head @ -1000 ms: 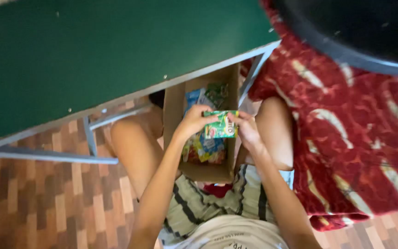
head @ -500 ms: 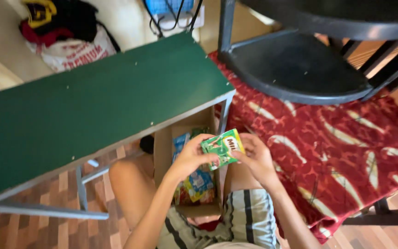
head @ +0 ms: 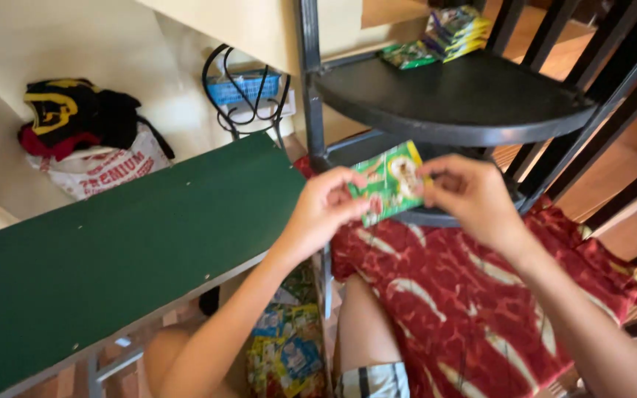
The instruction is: Organize small beverage packets from a cardboard box onto a black tiered shelf.
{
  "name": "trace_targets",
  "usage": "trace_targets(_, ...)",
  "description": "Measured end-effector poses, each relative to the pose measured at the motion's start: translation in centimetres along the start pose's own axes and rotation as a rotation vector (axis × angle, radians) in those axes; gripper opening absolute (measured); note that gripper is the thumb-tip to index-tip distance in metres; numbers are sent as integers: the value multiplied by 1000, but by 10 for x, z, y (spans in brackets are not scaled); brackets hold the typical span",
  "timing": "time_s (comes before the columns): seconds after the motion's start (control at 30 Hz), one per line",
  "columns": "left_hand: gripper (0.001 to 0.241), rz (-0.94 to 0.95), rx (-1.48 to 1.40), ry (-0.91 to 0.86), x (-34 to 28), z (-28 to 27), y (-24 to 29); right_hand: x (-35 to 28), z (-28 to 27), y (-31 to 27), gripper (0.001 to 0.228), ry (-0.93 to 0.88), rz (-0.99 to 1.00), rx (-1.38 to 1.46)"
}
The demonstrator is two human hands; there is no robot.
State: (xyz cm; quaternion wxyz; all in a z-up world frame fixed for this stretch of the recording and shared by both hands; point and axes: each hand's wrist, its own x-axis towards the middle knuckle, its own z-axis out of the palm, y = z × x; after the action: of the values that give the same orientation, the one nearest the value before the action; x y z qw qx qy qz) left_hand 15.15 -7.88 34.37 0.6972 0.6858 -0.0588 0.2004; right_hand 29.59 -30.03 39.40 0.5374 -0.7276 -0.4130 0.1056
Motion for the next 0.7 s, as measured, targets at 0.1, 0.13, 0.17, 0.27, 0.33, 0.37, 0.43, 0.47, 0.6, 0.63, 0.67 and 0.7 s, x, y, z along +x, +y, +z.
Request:
trace_targets(0.1,25,95,-46,12,58,1,4,52,-33,14,26,9,-100,-40)
trace_targets(0.13,27,114,-67,34,78,0,2,67,-42,13,27,16,-116,3)
trace_targets(0.17,29,136,-88,54,99,-2,1,83,-49,11,28,24,-135,44)
trace_targets(0.27,29,113,-76,105,162,-10,-13,128,-75,16,29,74,-123,-145)
trace_targets(0.33,27,130,-55,129,202,-16,-26,164,-90,34,29,84,-148,-131)
trace_targets(0.37,25,141,-30,161,221,-20,-32,183,-96,43,28,85,-171,-111)
trace_targets(0.43,22,154,-24,183,257,-23,-43,212,-106,48,24,122,-237,-233)
trace_targets(0.47,20,165,-16,207,274,-25,-48,226,-111,51,20,157,-300,-352)
trace_targets(0.6,17,166,15,260,329,-36,-74,297,-129,94,15,208,-332,-419)
trace_targets(0.63,17,161,18,286,341,-40,-82,313,-131,103,14,191,-364,-447)
trace_targets(0.67,17,157,22,311,353,-43,-89,329,-134,112,14,173,-395,-475)
trace_targets(0.7,17,161,23,310,362,-46,-95,339,-132,117,14,176,-398,-476)
